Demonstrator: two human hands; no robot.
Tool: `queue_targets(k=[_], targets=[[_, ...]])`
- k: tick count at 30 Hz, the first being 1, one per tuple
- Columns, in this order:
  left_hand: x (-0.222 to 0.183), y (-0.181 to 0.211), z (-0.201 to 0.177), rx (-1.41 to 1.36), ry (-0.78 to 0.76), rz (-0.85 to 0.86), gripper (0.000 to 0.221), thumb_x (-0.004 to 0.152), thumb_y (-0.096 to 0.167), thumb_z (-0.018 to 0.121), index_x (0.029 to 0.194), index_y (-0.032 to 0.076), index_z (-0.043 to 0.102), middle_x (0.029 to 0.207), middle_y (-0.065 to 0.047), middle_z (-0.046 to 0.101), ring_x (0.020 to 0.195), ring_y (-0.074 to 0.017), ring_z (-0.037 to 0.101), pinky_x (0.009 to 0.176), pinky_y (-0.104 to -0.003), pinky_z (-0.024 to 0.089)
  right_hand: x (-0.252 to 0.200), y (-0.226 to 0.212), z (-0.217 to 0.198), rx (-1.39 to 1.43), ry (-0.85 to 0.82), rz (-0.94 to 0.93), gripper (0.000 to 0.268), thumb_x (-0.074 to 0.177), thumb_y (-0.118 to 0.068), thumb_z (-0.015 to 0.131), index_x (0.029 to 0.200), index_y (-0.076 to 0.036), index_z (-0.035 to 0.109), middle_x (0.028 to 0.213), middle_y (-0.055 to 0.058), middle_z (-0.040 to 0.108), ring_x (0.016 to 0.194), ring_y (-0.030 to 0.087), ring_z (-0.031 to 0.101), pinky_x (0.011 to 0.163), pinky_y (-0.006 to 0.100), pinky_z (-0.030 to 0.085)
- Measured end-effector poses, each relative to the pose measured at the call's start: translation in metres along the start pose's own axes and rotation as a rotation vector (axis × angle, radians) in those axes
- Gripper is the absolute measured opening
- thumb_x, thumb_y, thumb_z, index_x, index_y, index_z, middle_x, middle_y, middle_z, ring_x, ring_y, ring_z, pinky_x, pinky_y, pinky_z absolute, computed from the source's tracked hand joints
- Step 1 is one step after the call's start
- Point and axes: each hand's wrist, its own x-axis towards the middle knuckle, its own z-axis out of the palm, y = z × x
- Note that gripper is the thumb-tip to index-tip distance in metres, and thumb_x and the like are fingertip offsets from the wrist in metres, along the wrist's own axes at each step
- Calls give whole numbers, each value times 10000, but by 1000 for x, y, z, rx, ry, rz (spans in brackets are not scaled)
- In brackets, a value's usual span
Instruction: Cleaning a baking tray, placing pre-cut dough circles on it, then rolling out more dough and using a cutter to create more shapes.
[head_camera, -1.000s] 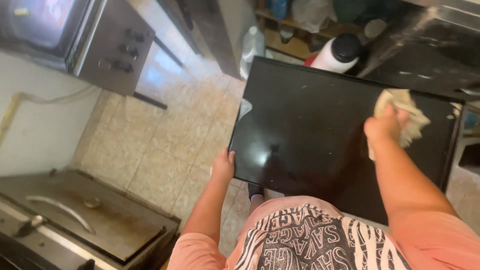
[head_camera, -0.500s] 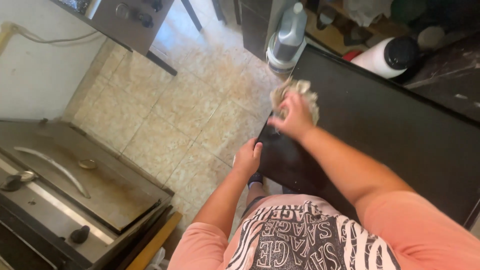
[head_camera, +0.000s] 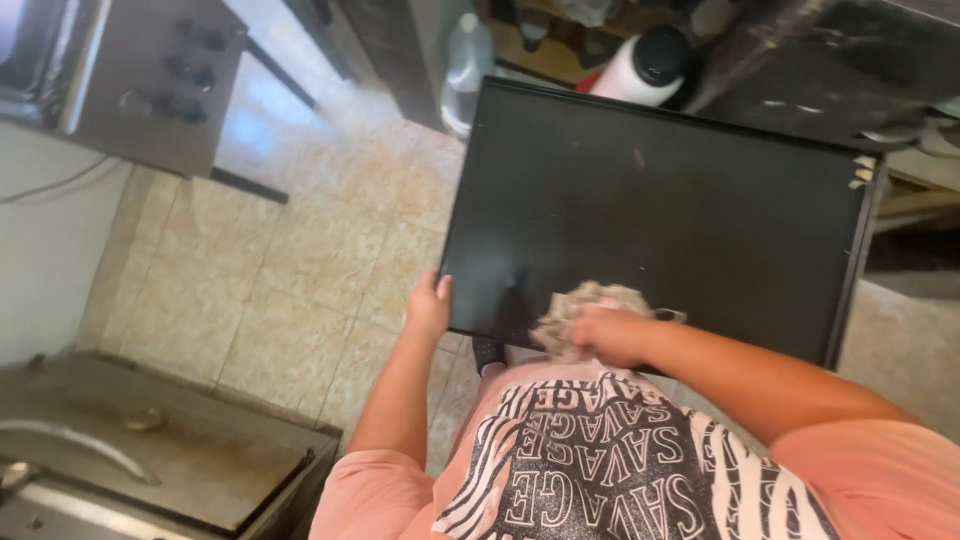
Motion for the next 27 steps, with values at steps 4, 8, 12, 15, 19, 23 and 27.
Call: queue_targets(k=[4, 8, 12, 15, 19, 23, 27], targets=[[-12, 37, -14, 76, -24, -62, 481, 1078, 417, 484, 1396, 71, 585, 1348, -242, 652, 1276, -417, 599, 1113, -539, 466, -162, 91, 30, 67, -41, 130, 81, 764, -183, 728, 796, -255, 706, 828, -5, 710, 942, 284, 686, 821, 433, 549], [-30, 84, -32, 200, -67, -209, 573, 1049, 465, 344, 1484, 125, 500, 1370, -195, 625, 1232, -425, 588, 1001, -538, 455, -272, 132, 3, -216, -838, 669, 370, 908, -512, 522, 1128, -327, 289, 1186, -96, 294, 1076, 167, 350, 961, 341, 387], [-35, 87, -33, 252, -30, -221, 547, 1067, 460, 326, 1455, 119, 508, 1340, -205, 635, 1209, -453, 588, 980, -570, 454, -257, 89, -136, 185, -348, 1111, 351, 859, -152, 545, 954, -302, 848, 981, -4, 830, 811, 193, 719, 675, 363, 557], [-35, 83, -31, 270, -15, -209, 560, 1057, 461, 332, 1481, 136, 501, 1381, -206, 615, 1233, -450, 585, 1013, -560, 445, -214, 96, -188, -44, -13, 939, 460, 876, -156, 500, 1220, -376, 712, 1275, -6, 725, 1012, 257, 747, 835, 385, 550], [-29, 76, -27, 278, 10, -217, 577, 1053, 486, 336, 1505, 159, 484, 1429, -179, 589, 1278, -419, 568, 1057, -541, 428, -105, 145, -186, 60, 405, 867, 585, 833, -95, 487, 1397, -211, 588, 1347, 211, 614, 1153, 485, 621, 944, 524, 479], [-33, 80, -29, 289, 21, -188, 481, 1097, 470, 373, 1437, 185, 559, 1359, -131, 672, 1295, -322, 617, 1110, -482, 483, 21, 177, -153, 404, 752, 899, 780, 731, -194, 753, 1482, -278, 556, 1480, 28, 347, 1377, 395, 434, 1165, 500, 351], [-36, 86, -30, 304, -5, -171, 451, 1106, 413, 386, 1416, 157, 588, 1311, -134, 693, 1247, -324, 649, 1067, -471, 515, 118, 124, -176, 246, 640, 538, 977, 685, -451, 915, 1527, -142, 528, 1584, 208, 289, 1510, 495, 235, 1254, 603, 5]])
